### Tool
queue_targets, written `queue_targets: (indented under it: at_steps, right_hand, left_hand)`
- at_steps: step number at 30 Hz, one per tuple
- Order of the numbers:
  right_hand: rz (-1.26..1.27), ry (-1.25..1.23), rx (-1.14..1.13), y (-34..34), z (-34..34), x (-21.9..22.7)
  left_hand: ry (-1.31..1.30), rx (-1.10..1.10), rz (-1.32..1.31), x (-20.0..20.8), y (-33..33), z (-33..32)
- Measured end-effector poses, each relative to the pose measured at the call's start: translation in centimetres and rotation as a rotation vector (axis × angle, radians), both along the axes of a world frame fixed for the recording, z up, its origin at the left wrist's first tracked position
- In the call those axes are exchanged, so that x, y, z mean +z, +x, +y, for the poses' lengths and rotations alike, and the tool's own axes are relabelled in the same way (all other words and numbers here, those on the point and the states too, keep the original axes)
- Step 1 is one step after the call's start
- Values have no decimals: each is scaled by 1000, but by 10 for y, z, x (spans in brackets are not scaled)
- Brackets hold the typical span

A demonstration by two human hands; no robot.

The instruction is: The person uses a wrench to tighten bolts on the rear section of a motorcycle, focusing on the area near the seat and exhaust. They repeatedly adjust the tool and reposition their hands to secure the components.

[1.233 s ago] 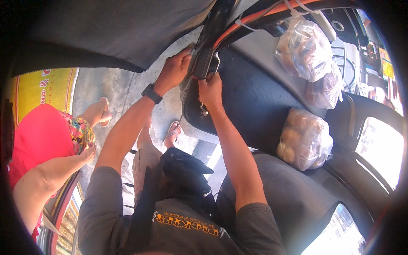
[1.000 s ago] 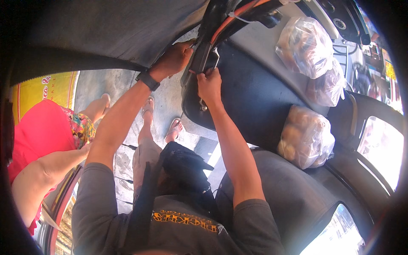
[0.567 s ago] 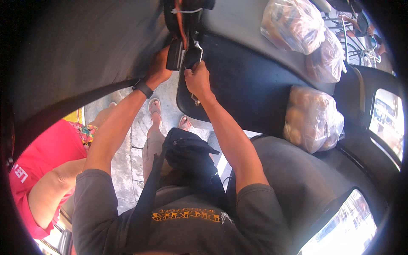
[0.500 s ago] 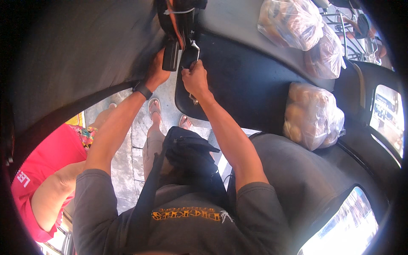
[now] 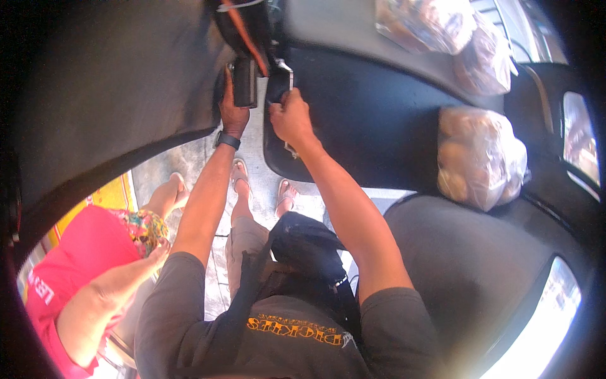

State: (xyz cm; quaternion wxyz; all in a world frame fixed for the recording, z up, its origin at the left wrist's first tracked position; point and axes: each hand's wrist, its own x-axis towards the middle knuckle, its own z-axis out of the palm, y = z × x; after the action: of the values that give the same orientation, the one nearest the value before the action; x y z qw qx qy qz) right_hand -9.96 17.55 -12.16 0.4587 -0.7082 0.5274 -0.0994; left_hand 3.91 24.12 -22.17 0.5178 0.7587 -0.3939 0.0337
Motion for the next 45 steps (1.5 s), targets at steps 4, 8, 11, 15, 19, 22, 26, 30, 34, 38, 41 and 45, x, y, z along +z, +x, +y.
queue_targets:
  at_steps: [4,8,11,15,19,22,26,30,34,38,41,45]
  right_hand:
    - [-59,128,-51,0,-2,-11]
    - [-35,150,-47,0,-1,-9]
    - [-35,95,0,0,0,-20]
    - [-42,105,-13,-1,-1,-17]
    - [-21,117,-31,-5,-5,-20]
    - [-43,115,-24,0,-2,-22]
    - [-42,124,-44,-5,-5,-29]
    - [-57,104,-2,-1,-1,-27]
    - [-62,129,-18,-4,-4,-26]
    - [-63,102,-7,-3,-4,-19]
    - [-32,37,40,-2,-1,-4]
    - [-15,79,50,2,-1,6]
  left_hand:
    - [163,-59,281,28,-2,25]
    - [241,-164,437,80,7,11]
    - [233,-272,348,70,23,0]
    - [329,-448,537,76,43,-1]
    - [495,-516,801,123,45,-4]
    - [398,-501,558,90,43,-1]
    - [559,-510,733,98,43,-11]
    - [210,-442,198,67,28,3]
    - [315,-404,234,72,21,-2]
    - [319,-405,240,91,13,0]
    - [349,-325,259,111,6,0]
    - [331,-357,250,109,16,0]
